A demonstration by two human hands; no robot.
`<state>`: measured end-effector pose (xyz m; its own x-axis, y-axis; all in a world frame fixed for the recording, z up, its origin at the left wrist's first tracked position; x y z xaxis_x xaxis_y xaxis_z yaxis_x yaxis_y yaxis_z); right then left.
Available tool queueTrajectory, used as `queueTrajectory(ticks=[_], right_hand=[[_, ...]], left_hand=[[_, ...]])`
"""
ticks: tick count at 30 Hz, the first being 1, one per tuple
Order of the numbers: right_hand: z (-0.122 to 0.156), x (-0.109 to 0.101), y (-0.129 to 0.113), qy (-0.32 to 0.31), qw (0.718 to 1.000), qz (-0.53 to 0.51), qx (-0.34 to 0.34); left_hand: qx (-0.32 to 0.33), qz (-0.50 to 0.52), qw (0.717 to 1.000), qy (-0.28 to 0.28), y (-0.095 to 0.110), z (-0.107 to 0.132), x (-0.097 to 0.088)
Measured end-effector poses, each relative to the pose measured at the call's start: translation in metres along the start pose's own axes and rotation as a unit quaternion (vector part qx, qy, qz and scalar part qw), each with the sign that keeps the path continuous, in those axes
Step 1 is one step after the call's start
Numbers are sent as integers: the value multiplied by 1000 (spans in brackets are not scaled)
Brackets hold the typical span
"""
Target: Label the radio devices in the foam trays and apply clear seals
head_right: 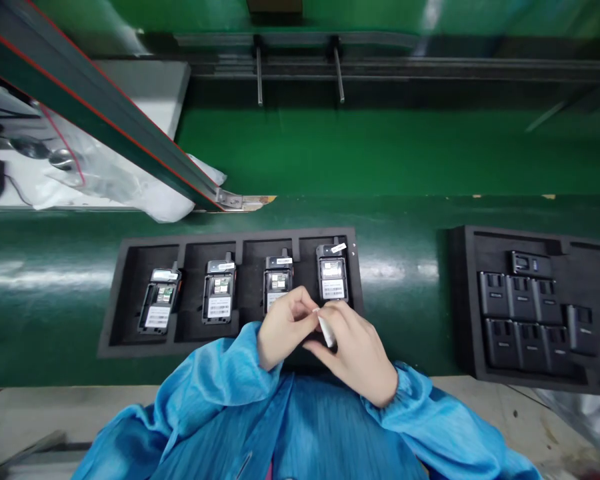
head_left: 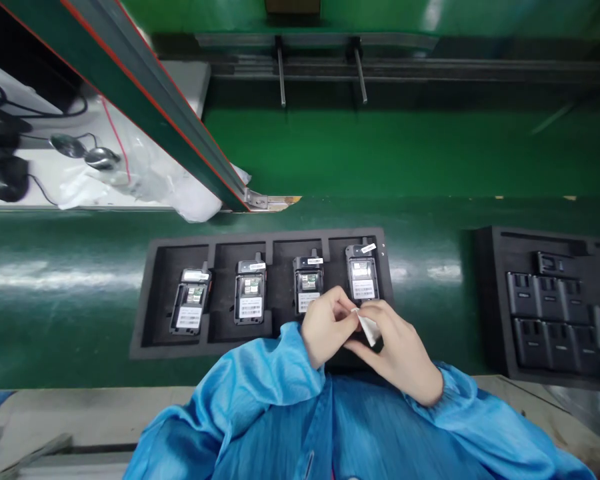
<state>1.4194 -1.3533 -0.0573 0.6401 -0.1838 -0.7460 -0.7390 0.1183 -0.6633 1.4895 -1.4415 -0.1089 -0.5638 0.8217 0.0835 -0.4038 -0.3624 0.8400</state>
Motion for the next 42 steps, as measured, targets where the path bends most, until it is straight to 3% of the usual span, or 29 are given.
queueTrajectory(ticks=[2, 4, 7, 9, 11, 13, 15, 23, 30, 37, 42], right_hand=[[0, -7, 8, -4, 1000, 15, 12], [-4, -20, 17, -3, 1000, 9, 17], [-19, -46, 36, 36, 998, 35, 37], [-34, -58, 47, 69, 993, 81, 50], [-50, -56, 54, 63, 990, 112, 50], [-63, -45, 57, 35, 990, 132, 44], [-71, -34, 56, 8, 988, 152, 37], [-83, -19, 49, -99, 959, 264, 2], [-88, -15, 42, -187, 920, 342, -28], [-96, -13, 25, -226, 882, 406, -83], [-100, -29, 30, -198, 893, 399, -63]], left_hand=[[-29, 62, 996, -53, -5, -3, 10], [-17, 64, 994, -83, -1, -2, 13], [100, -117, 988, -36, 18, 2, 8], [215, -309, 926, 18, 30, 6, 11], [298, -458, 835, 70, 33, 8, 22], [336, -534, 766, 120, 31, 6, 30], [353, -557, 734, 160, 30, 5, 34], [364, -539, 726, 225, 29, 5, 35], [320, -467, 769, 297, 19, -2, 31], [334, -487, 749, 300, 20, 0, 36], [349, -504, 748, 253, 18, -1, 41]])
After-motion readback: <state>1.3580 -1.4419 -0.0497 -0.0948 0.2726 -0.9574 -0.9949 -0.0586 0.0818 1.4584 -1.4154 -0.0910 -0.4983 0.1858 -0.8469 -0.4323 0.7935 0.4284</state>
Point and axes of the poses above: each hand's wrist, its own z-axis away from the middle knuckle, its own x-axis out of the palm, y = z × x, the point moved 8 cm from there along -z, towards the middle knuckle, and after that the axes turned 5 degrees about -x, right-handed, at the moved point
